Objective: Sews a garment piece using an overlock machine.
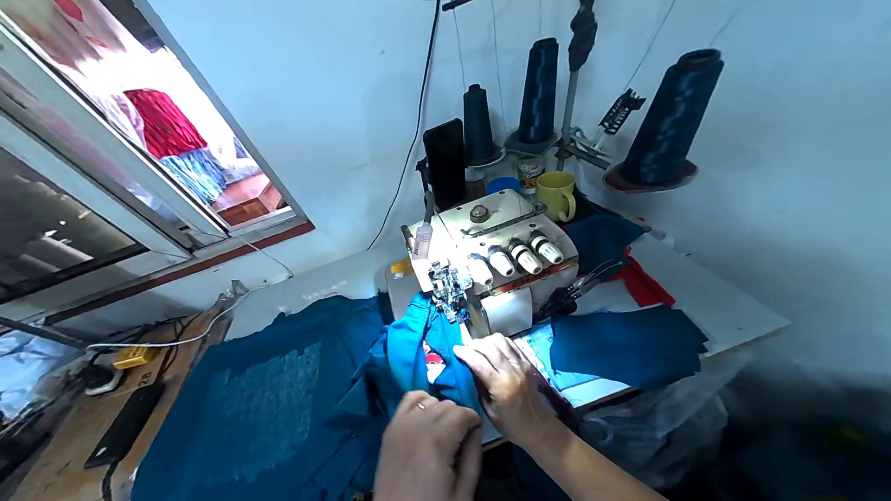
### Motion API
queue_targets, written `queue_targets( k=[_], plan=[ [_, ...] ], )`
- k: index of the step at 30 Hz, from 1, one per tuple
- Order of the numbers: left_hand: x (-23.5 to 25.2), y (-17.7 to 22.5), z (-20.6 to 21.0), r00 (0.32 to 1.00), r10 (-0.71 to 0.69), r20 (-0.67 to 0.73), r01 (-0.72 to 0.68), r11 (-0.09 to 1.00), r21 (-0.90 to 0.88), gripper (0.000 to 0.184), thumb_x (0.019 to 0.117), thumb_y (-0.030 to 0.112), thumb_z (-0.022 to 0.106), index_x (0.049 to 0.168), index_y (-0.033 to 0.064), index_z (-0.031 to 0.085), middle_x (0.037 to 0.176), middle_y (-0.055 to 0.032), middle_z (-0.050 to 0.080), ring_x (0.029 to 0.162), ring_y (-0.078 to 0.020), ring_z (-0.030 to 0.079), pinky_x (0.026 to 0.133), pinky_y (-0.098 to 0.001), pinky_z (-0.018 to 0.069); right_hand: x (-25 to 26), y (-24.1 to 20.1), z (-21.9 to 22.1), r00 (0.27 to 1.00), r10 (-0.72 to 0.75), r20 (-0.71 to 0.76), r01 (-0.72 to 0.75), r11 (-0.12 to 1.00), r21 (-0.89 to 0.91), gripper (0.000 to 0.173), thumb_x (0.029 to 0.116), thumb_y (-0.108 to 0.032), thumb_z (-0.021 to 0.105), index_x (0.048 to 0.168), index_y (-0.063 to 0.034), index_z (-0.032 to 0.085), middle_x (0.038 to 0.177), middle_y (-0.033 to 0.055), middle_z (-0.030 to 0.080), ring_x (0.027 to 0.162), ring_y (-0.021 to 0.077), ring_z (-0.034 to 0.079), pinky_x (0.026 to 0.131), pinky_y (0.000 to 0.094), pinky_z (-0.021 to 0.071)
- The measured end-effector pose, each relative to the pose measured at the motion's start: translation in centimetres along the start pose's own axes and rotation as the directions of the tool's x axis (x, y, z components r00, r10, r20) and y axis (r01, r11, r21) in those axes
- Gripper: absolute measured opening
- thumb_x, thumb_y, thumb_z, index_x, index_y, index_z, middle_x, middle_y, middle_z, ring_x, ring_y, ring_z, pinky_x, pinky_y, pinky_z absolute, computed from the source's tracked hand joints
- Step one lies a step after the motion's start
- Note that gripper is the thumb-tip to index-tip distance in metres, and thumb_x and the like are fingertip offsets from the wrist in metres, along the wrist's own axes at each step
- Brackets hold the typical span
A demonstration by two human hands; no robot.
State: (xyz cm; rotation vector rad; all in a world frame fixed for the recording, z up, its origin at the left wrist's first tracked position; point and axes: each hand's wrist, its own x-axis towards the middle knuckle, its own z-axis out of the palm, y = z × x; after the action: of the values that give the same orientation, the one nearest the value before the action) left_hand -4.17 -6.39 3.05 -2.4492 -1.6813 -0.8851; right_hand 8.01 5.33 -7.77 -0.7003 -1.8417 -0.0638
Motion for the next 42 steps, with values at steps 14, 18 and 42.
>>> queue_targets(
  k=[14,18,42],
  plan=[
    [1.5,-0.3,4.9,0.989,-0.051,-0.137,0.083,0.968,0.238,0.018,0.0896,0.02,0.061,0.082,0.014,0.077,0.071,0.0024,0.068,0.067,-0.0138,0.067,0.059,-0.0303,0.0539,-1.0,-0.2,0.2,0.991,0.131,0.036,-0.127,0.987,-0.103,0.037,0.0904,-0.005,0.057,0.117,-0.0202,0.078,0.084,0.0014,0.069,0.076,0.0198,0.063,0.07,0.0371,0.0505],
    [2.3,-0.3,5.9,0.977,-0.068,-0.201,0.135,0.932,0.337,0.019,0.0885,0.017,0.061,0.083,0.0128,0.078,0.07,0.0006,0.069,0.065,-0.0153,0.068,0.053,-0.0307,0.0535,-1.7,-1.0,0.7,0.954,0.298,0.031,-0.3,0.951,0.073,0.031,0.0971,-0.012,0.055,0.12,-0.0146,0.076,0.092,0.0033,0.072,0.087,0.018,0.068,0.079,0.0343,0.0556],
    [4.9,-5.5,-1.4,0.937,-0.333,-0.108,0.341,0.937,0.072,0.014,0.0863,0.036,0.069,0.08,0.0239,0.073,0.076,0.0137,0.066,0.07,-0.0015,0.063,0.062,-0.0324,0.0527,-2.1,-10.1,3.1,0.895,0.352,0.273,-0.445,0.676,0.587,0.04,0.0953,-0.022,0.066,0.122,0.0081,0.067,0.126,0.0274,0.065,0.124,0.0375,0.061,0.107,0.0468,0.0491]
  ],
)
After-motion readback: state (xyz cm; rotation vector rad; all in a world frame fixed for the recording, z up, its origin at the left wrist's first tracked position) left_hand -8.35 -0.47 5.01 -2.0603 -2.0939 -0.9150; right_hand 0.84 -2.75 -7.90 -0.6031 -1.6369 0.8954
